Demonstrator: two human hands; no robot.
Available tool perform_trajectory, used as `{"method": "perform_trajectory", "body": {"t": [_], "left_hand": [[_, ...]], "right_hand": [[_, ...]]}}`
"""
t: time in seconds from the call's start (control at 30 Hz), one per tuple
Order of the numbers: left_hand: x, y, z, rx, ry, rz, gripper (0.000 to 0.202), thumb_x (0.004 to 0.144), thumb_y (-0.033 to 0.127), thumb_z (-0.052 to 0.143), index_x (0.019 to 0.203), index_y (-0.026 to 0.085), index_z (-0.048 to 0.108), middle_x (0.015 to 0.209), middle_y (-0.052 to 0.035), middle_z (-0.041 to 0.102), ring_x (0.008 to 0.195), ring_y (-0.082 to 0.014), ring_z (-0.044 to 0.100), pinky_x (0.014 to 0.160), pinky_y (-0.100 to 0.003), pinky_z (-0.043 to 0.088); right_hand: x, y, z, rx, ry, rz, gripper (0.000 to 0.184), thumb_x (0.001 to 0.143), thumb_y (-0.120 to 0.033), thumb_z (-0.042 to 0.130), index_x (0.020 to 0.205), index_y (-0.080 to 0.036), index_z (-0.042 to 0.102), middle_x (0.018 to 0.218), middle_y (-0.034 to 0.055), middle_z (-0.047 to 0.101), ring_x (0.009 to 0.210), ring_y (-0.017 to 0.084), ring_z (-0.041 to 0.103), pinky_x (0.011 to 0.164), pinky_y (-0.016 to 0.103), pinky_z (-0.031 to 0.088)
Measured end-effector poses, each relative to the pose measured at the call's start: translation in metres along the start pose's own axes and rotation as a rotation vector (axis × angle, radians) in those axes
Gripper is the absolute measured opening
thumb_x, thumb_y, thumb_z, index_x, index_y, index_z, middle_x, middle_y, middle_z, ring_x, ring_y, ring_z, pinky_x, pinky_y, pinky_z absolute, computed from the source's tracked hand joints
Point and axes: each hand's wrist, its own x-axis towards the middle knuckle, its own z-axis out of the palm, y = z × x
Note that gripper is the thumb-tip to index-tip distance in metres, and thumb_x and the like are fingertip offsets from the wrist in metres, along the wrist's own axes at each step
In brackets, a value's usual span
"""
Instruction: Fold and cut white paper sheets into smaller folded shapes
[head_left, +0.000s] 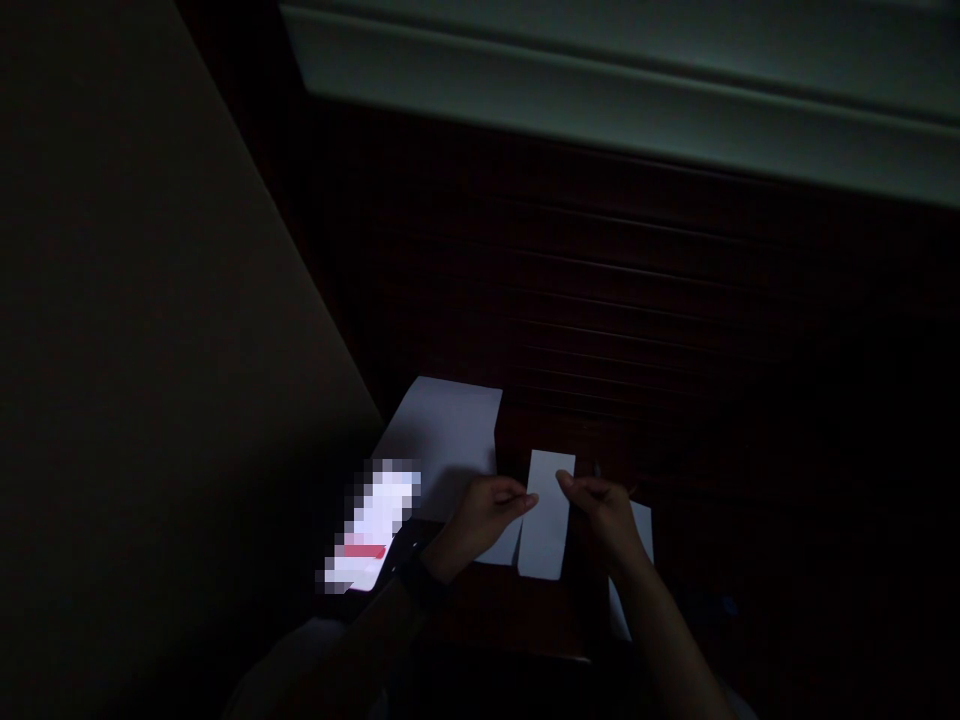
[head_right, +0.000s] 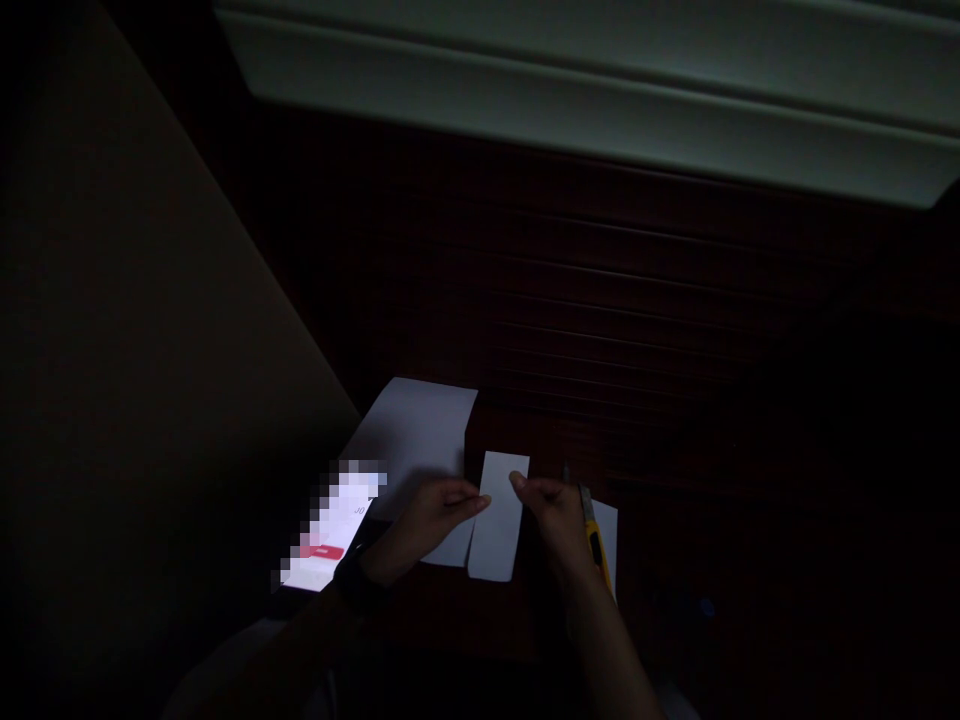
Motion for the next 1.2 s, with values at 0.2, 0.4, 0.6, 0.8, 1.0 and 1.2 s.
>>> {"method": "perform_trajectory", "body": {"t": [0.2, 0.4, 0.6, 0.8, 1.0, 1.2], "left_hand": [[0.001, 0.003, -0.006, 0.042, 0.062, -0.002, 0.027, 0.077, 0.039, 0.056, 0.073, 0.014, 0.065, 0.071, -0.0034, 0.065, 0.068, -0.0148, 0.058, 0.061, -0.025, 0.043], [0.0, 0.002, -0.009, -0.021, -0.004, -0.023, 0.028, 0.076, 0.041, 0.058, 0.077, 0.014, 0.066, 0.076, -0.004, 0.066, 0.071, -0.0152, 0.059, 0.063, -0.026, 0.044], [-0.003, 0.002, -0.009, -0.071, -0.019, -0.062, 0.03, 0.077, 0.041, 0.057, 0.077, 0.013, 0.066, 0.075, -0.0039, 0.066, 0.07, -0.0151, 0.059, 0.063, -0.025, 0.043], [-0.004, 0.003, -0.01, -0.213, -0.043, -0.212, 0.025, 0.072, 0.037, 0.061, 0.081, 0.014, 0.067, 0.079, -0.0037, 0.068, 0.074, -0.0171, 0.062, 0.066, -0.027, 0.045], [-0.002, 0.006, -0.018, -0.245, -0.122, -0.292, 0.023, 0.07, 0.034, 0.062, 0.077, 0.014, 0.068, 0.071, -0.0021, 0.067, 0.067, -0.0163, 0.06, 0.064, -0.026, 0.043], [0.001, -0.006, -0.018, -0.237, -0.104, -0.289, 0.027, 0.069, 0.037, 0.063, 0.082, 0.014, 0.069, 0.079, -0.0043, 0.069, 0.074, -0.0199, 0.062, 0.067, -0.028, 0.043]], "right_hand": [[-0.003, -0.006, -0.002, 0.106, -0.126, 0.083, 0.031, 0.066, -0.047, 0.069, 0.07, -0.017, 0.072, 0.068, 0.0052, 0.069, 0.061, 0.02, 0.062, 0.058, 0.03, 0.046], [-0.003, -0.008, -0.001, 0.086, -0.113, 0.066, 0.029, 0.067, -0.045, 0.07, 0.068, -0.016, 0.071, 0.068, 0.0048, 0.069, 0.061, 0.019, 0.06, 0.057, 0.029, 0.044], [-0.004, -0.007, 0.001, 0.121, -0.19, 0.175, 0.034, 0.067, -0.048, 0.068, 0.062, -0.014, 0.068, 0.063, 0.0046, 0.067, 0.055, 0.016, 0.058, 0.051, 0.027, 0.042], [-0.001, 0.001, 0.002, 0.121, -0.189, 0.339, 0.031, 0.062, -0.046, 0.069, 0.06, -0.015, 0.067, 0.055, 0.0051, 0.064, 0.047, 0.016, 0.055, 0.044, 0.026, 0.039], [0.002, 0.009, 0.005, 0.103, -0.154, 0.317, 0.027, 0.064, -0.044, 0.067, 0.057, -0.019, 0.065, 0.039, 0.0023, 0.054, 0.04, 0.015, 0.05, 0.044, 0.027, 0.037], [0.001, 0.008, 0.006, 0.119, -0.172, 0.42, 0.032, 0.062, -0.047, 0.068, 0.063, -0.015, 0.064, 0.047, 0.0035, 0.059, 0.046, 0.015, 0.053, 0.046, 0.025, 0.036]]}}
